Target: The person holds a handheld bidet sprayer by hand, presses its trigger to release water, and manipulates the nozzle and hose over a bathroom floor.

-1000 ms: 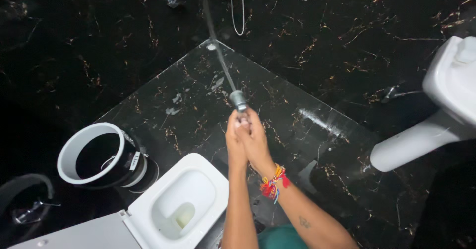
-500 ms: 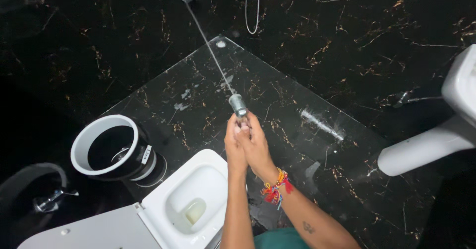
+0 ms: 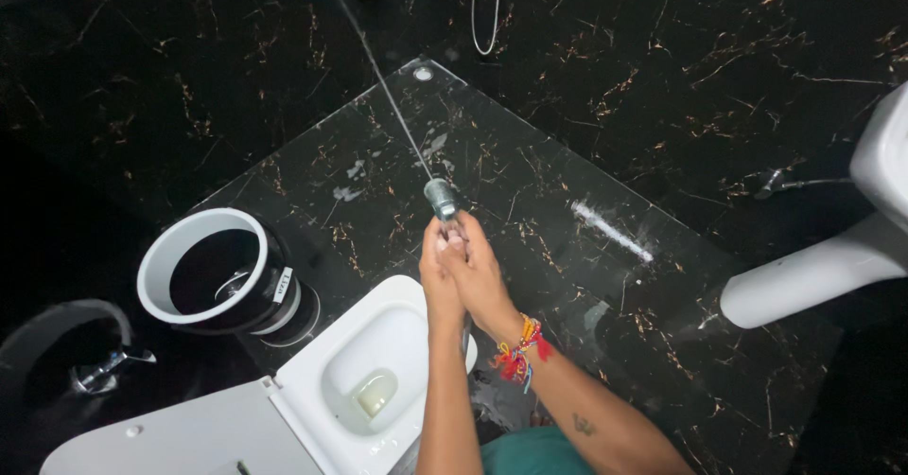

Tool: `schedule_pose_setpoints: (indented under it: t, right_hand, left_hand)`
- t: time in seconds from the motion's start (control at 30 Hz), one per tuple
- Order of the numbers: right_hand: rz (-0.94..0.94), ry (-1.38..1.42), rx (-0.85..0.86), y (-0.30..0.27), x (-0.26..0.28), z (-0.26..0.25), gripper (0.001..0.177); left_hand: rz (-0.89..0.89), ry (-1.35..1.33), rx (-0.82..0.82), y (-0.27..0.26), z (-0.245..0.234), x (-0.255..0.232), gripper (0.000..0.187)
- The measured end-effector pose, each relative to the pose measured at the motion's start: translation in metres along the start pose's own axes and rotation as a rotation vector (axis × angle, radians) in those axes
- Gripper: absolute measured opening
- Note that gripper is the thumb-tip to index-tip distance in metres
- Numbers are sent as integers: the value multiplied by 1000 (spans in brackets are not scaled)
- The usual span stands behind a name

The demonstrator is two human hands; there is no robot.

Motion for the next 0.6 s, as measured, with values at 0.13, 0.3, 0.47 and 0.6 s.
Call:
schedule_pose_setpoints:
  t: [0.13, 0.3, 0.47, 0.6]
  right_hand:
    - [107, 0, -106, -7, -14, -5, 48]
    - [29, -36, -33, -5, -11, -4, 47]
    - [131, -10, -89, -11, -22, -9, 46]
    - [177, -78, -130, -16, -26, -19, 48]
  left_hand:
    - [6, 151, 43, 1, 1, 0, 32]
    - [-62, 128, -16, -2, -2, 1, 37]
    - [-46, 184, 7, -4, 0, 5, 36]
    - [-116, 125, 32, -5, 3, 20, 36]
Point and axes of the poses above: each hand's wrist, its own y-axis towards the middle knuckle, its own z-axis out of the palm, x = y × z, the point moved 9 cm from there along y, towards the middle knuckle, and after that the axes turned 12 degrees about -z, right-handed, at the moved point
